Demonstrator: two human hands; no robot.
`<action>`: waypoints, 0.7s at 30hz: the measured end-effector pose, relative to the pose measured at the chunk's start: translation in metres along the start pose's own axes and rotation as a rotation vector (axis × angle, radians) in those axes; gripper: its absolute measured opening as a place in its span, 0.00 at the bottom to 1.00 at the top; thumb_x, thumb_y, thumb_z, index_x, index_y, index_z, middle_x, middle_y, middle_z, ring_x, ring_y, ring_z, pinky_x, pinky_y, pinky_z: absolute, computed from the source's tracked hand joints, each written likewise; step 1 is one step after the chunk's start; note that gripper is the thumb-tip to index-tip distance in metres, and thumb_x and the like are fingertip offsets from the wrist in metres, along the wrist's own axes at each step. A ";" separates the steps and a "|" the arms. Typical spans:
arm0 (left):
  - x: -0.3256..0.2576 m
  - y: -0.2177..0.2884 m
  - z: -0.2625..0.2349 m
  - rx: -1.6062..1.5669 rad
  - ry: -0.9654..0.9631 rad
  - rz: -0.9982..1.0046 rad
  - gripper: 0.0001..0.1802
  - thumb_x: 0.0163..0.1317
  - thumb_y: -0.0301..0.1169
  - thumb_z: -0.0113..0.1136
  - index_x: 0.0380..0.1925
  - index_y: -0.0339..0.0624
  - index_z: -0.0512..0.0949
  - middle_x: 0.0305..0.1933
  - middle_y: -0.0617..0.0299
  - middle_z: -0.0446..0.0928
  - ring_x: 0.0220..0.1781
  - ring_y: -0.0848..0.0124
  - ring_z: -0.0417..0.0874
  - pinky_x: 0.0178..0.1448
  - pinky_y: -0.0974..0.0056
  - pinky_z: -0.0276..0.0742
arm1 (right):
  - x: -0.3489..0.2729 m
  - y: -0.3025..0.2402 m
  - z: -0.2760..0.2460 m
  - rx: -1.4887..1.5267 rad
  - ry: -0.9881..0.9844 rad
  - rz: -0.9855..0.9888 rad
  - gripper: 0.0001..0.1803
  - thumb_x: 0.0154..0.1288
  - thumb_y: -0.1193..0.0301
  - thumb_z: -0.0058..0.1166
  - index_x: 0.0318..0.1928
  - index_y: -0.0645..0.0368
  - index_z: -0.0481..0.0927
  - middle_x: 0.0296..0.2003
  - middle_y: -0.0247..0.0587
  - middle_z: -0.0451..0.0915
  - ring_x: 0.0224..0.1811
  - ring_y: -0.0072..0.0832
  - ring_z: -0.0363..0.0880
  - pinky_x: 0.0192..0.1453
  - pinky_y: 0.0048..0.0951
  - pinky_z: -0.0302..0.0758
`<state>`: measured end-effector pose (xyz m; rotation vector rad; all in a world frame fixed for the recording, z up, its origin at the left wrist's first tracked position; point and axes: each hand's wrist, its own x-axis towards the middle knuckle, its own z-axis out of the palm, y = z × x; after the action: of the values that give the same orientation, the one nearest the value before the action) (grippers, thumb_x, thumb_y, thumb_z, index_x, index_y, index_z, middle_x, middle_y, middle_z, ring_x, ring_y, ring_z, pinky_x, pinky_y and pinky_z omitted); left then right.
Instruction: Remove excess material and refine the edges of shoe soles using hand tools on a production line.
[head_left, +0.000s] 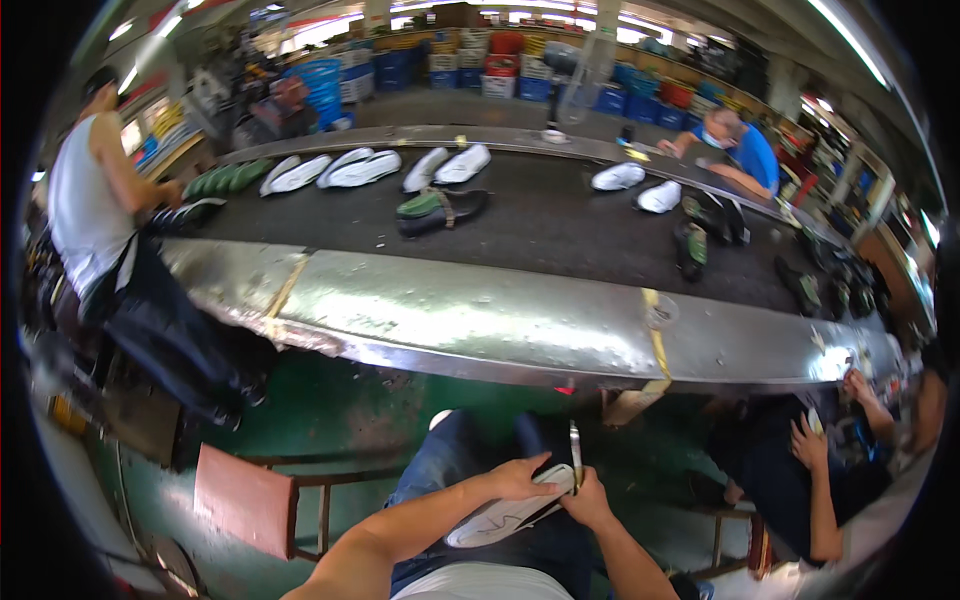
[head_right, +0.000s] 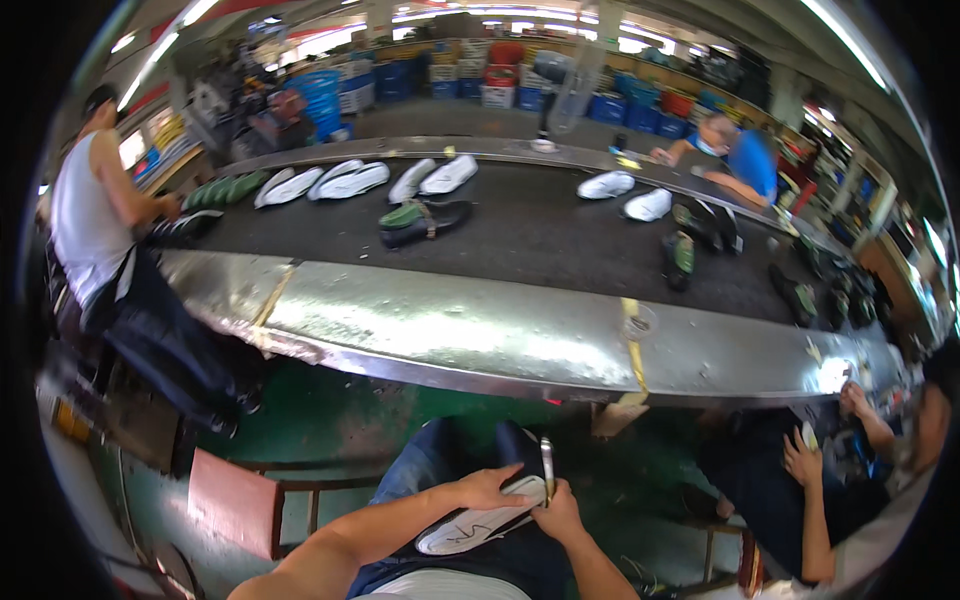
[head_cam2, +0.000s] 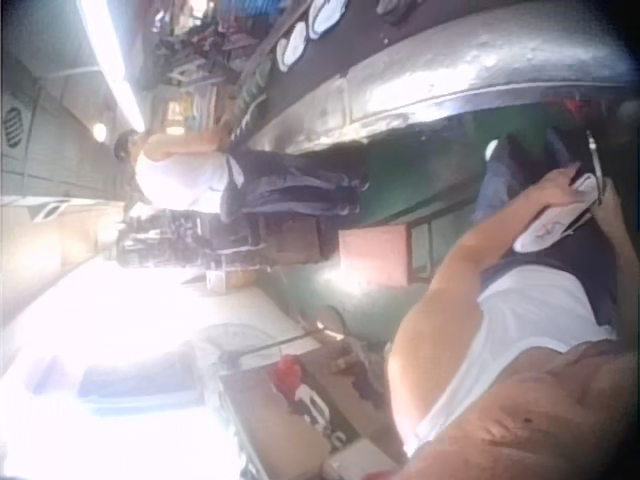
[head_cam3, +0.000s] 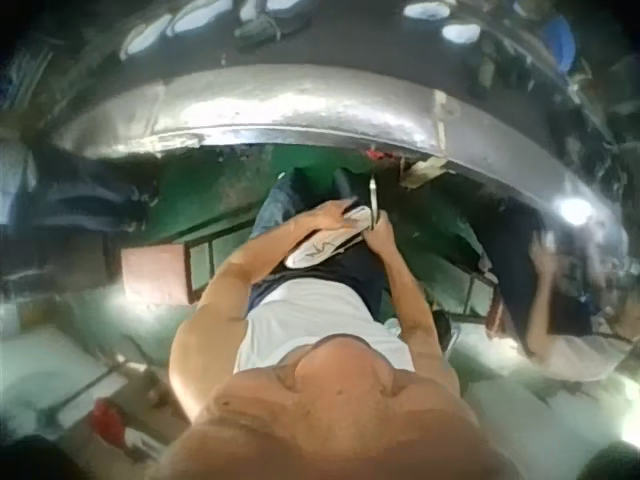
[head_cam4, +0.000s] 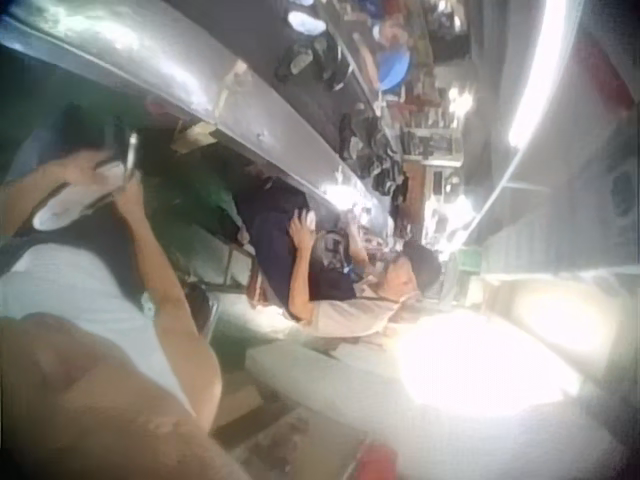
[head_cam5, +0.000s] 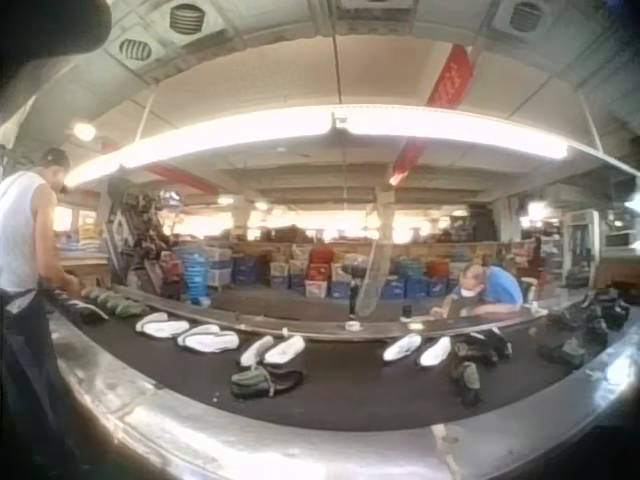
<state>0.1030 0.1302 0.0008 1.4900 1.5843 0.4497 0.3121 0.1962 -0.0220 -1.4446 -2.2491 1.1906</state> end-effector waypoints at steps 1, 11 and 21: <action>0.010 0.010 -0.005 0.001 -0.066 -0.035 0.49 0.61 0.62 0.60 0.74 0.41 0.60 0.65 0.36 0.73 0.65 0.46 0.77 0.68 0.55 0.71 | 0.000 0.004 0.007 0.032 0.089 -0.070 0.33 0.52 0.69 0.66 0.58 0.65 0.68 0.48 0.63 0.81 0.53 0.57 0.80 0.56 0.47 0.77; 0.022 0.004 0.001 -0.334 0.038 0.062 0.34 0.62 0.38 0.69 0.66 0.38 0.70 0.59 0.49 0.79 0.61 0.61 0.80 0.66 0.60 0.73 | 0.017 -0.005 -0.031 0.115 -0.013 -0.218 0.21 0.60 0.67 0.57 0.53 0.62 0.75 0.40 0.61 0.83 0.47 0.56 0.83 0.49 0.47 0.79; -0.023 0.043 -0.019 -0.645 0.140 0.335 0.37 0.63 0.27 0.66 0.69 0.34 0.60 0.58 0.54 0.75 0.60 0.69 0.75 0.66 0.64 0.70 | 0.012 -0.083 -0.072 -0.093 0.052 -0.803 0.16 0.64 0.72 0.53 0.51 0.64 0.71 0.37 0.56 0.80 0.42 0.56 0.80 0.43 0.52 0.75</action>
<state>0.1117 0.1237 0.0519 1.2234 1.1230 1.1566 0.2918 0.2273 0.0817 -0.4562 -2.4715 0.7681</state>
